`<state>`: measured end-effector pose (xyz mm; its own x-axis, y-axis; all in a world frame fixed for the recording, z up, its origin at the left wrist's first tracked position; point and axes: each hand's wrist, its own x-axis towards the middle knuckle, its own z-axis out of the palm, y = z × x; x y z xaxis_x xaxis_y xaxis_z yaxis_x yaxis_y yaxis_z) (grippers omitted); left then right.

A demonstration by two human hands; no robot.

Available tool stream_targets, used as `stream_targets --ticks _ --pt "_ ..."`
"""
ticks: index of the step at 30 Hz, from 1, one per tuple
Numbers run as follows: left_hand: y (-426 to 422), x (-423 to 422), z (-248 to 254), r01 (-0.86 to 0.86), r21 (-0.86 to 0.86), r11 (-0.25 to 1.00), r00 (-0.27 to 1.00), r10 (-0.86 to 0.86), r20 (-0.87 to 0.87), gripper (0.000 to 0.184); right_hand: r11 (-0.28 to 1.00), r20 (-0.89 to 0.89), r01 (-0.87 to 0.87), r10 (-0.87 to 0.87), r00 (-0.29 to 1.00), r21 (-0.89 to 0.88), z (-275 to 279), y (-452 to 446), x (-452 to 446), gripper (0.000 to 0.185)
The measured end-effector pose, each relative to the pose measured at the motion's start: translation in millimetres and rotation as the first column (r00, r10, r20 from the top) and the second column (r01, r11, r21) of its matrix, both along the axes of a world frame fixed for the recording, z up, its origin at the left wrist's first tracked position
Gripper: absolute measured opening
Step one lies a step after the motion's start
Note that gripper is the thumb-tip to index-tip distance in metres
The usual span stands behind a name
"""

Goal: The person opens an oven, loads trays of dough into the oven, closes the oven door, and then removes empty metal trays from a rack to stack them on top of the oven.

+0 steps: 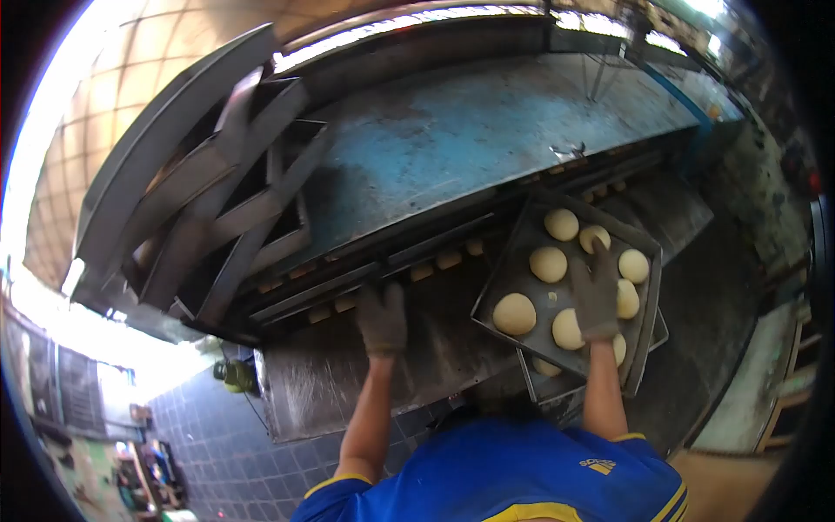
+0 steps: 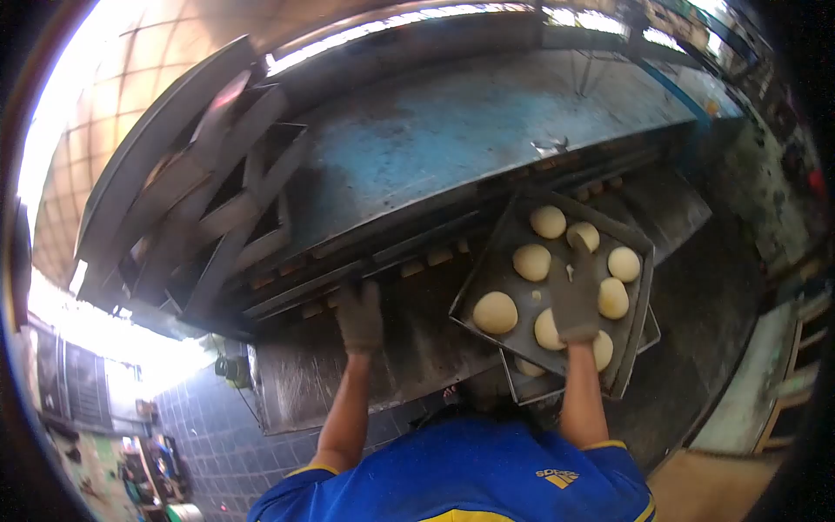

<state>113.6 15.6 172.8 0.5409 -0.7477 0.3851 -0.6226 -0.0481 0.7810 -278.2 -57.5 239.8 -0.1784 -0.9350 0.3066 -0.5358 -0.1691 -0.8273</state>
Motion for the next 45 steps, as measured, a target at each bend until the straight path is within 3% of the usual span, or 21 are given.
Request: stream_targets --ticks 2,3,5,7,8,10,11,13,14,17,19,24,28,31,33,34,36,38,41,43,45 --pt "4 -26 -21 0.199 0.032 0.98 0.978 -0.196 -0.074 0.066 0.944 -0.432 0.316 -0.247 0.867 0.093 22 72 -35 0.072" --pt "-1 -38 -39 0.29 0.146 0.946 0.948 -0.263 -0.182 0.067 0.927 -0.45 0.358 -0.275 0.85 0.11 13 98 -53 0.072" --pt "-11 -64 -59 0.428 0.262 0.865 0.886 -0.344 -0.311 0.068 0.814 -0.785 0.573 -0.29 0.547 0.099 -11 155 -93 0.079" --pt "-34 -77 -65 0.692 0.264 0.672 0.67 -0.461 -0.581 0.071 0.754 -0.798 0.64 -0.292 0.528 0.148 -39 192 -121 0.086" --pt "-42 -82 -70 0.713 0.269 0.647 0.652 -0.473 -0.592 0.071 0.682 -0.526 0.612 -0.375 0.763 0.402 -38 199 -124 0.087" --pt "-58 -89 -83 0.737 0.485 0.47 0.665 -0.376 -0.645 0.071 0.695 -0.01 0.43 -0.52 0.854 0.576 -47 205 -141 0.082" --pt "-60 -89 -87 0.745 0.488 0.455 0.659 -0.384 -0.647 0.071 0.685 -0.013 0.441 -0.534 0.845 0.58 -64 208 -155 0.082" --pt "-59 -92 -89 0.796 0.351 0.493 0.566 -0.399 -0.721 0.072 0.747 0.231 0.289 -0.507 0.83 0.599 -83 209 -175 0.071" --pt "-54 -98 -88 0.799 0.35 0.49 0.564 -0.404 -0.721 0.072 0.737 0.225 0.321 -0.536 0.814 0.595 -84 211 -181 0.066" --pt "-16 -133 -21 0.816 0.189 0.546 0.454 -0.405 -0.793 0.088 0.824 0.313 0.374 -0.521 0.794 0.425 -57 211 -192 0.058" --pt "14 -155 5 0.797 0.102 0.595 0.398 -0.391 -0.83 0.104 0.785 0.196 0.378 -0.522 0.83 0.49 -57 209 -235 0.061" --pt "44 -230 27 0.689 0.141 0.711 0.5 -0.325 -0.803 0.105 0.886 0.313 0.241 -0.377 0.872 0.397 -32 148 -310 0.055" --pt "-5 -293 14 0.546 0.141 0.826 0.608 -0.275 -0.745 0.105 0.941 0.276 0.086 -0.182 0.944 0.327 -33 -6 -362 0.056" --pt "-61 -327 17 0.436 0.272 0.858 0.782 -0.212 -0.587 0.098 0.942 0.418 -0.157 0.02 0.908 0.297 -53 -132 -387 0.057" --pt "-102 -340 -14 0.333 0.082 0.94 0.629 -0.156 -0.761 0.087 0.935 0.438 -0.242 0.11 0.892 0.258 -72 -216 -391 0.056" --pt "-124 -340 -29 0.313 0.08 0.946 0.636 -0.147 -0.757 0.087 0.935 0.443 -0.266 0.141 0.886 0.234 -72 -249 -385 0.055" --pt "-163 -334 -49 0.291 -0.12 0.949 0.659 -0.29 -0.694 0.074 0.909 0.444 -0.298 0.146 0.884 0.292 -61 -295 -367 0.054" --pt "-189 -327 -42 0.212 -0.079 0.974 0.683 -0.205 -0.701 0.07 0.879 0.443 -0.331 0.16 0.882 0.343 -58 -342 -356 0.053" --pt "-199 -324 -15 0.109 -0.032 0.993 0.743 -0.103 -0.661 0.071 0.924 0.122 -0.279 0.255 0.959 0.263 -116 -429 -354 0.05" --pt "-180 -335 13 -0.083 0.067 0.994 0.904 0.103 -0.415 0.08 0.932 -0.169 -0.34 0.357 0.919 0.125 -153 -483 -343 0.047" --pt "-139 -355 35 -0.137 0.051 0.989 0.906 0.146 -0.397 0.081 0.923 -0.431 -0.385 0.348 0.833 0.001 -166 -519 -323 0.043"
